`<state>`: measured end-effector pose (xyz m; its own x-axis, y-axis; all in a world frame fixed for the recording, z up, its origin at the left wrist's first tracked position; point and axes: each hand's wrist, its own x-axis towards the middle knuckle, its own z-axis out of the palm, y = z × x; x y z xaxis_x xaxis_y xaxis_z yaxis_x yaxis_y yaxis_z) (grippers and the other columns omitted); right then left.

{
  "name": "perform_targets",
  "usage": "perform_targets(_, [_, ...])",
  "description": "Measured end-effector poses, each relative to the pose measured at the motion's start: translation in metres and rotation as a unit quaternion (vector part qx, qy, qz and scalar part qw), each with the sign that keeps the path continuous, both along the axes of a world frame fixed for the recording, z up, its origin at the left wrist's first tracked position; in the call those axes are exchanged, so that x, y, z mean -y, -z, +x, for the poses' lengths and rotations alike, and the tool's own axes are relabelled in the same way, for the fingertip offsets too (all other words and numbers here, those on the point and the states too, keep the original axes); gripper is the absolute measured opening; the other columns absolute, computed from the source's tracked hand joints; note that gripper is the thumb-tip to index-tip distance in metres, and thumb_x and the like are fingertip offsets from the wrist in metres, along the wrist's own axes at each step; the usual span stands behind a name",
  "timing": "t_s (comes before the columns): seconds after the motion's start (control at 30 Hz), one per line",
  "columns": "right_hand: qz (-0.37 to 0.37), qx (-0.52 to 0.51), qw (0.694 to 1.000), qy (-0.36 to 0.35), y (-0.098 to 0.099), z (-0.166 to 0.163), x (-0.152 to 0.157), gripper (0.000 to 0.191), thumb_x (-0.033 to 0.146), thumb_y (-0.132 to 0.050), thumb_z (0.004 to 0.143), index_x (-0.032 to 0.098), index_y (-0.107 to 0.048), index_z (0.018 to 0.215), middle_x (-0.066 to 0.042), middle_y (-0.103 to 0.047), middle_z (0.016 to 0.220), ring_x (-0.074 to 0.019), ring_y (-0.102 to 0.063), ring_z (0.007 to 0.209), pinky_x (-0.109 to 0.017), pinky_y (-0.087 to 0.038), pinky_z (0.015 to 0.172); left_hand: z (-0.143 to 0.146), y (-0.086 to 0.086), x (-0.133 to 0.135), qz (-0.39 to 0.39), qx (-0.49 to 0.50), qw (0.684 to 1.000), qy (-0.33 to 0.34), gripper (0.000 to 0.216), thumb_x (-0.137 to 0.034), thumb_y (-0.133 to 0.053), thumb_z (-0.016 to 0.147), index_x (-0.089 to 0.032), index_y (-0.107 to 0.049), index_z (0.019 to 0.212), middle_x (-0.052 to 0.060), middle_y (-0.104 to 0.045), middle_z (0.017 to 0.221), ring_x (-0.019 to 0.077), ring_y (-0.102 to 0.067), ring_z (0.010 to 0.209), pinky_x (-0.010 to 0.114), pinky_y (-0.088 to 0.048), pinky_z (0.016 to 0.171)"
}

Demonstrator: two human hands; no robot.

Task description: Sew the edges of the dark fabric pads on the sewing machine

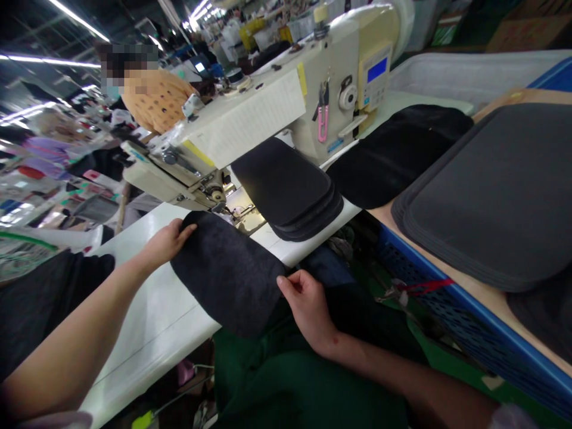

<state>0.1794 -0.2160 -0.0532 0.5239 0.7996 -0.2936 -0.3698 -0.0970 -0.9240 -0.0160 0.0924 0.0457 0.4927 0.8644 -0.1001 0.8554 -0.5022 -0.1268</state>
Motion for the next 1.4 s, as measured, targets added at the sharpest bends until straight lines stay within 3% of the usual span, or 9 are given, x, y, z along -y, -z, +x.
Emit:
perform_targets(1.03, [0.015,0.019,1.000,-0.004,0.004,-0.001,-0.003,0.044,0.062,-0.068,0.081,0.021,-0.056,0.067,0.001,-0.060,0.062,-0.0165,-0.056,0.062,-0.029,-0.047,0.060,0.002,-0.001,0.001,-0.004,-0.012,1.000,0.002,0.033,-0.054,-0.035,0.091,-0.023,-0.047,0.087,0.007,-0.063,0.071,0.0280,-0.065,0.071,0.034,-0.047,0.064])
perform_targets(1.27, [0.023,-0.002,1.000,0.018,0.012,-0.001,-0.009,0.037,0.053,-0.073,0.078,0.023,-0.051,0.079,0.004,-0.058,0.063,-0.0159,-0.059,0.059,-0.028,-0.049,0.059,0.001,0.000,0.001,-0.008,-0.021,1.000,-0.001,0.037,-0.056,-0.032,0.093,-0.023,-0.048,0.090,0.008,-0.065,0.074,0.0280,-0.066,0.073,0.033,-0.046,0.065])
perform_targets(1.4, [0.095,0.120,0.987,-0.046,0.012,0.003,0.002,0.020,0.042,-0.066,0.087,0.022,-0.060,0.085,0.001,-0.066,0.073,-0.0163,-0.066,0.068,-0.026,-0.055,0.064,-0.004,-0.001,0.008,-0.039,0.013,0.999,-0.009,0.037,-0.054,-0.033,0.092,-0.021,-0.050,0.093,0.011,-0.066,0.078,0.0297,-0.065,0.077,0.036,-0.046,0.069])
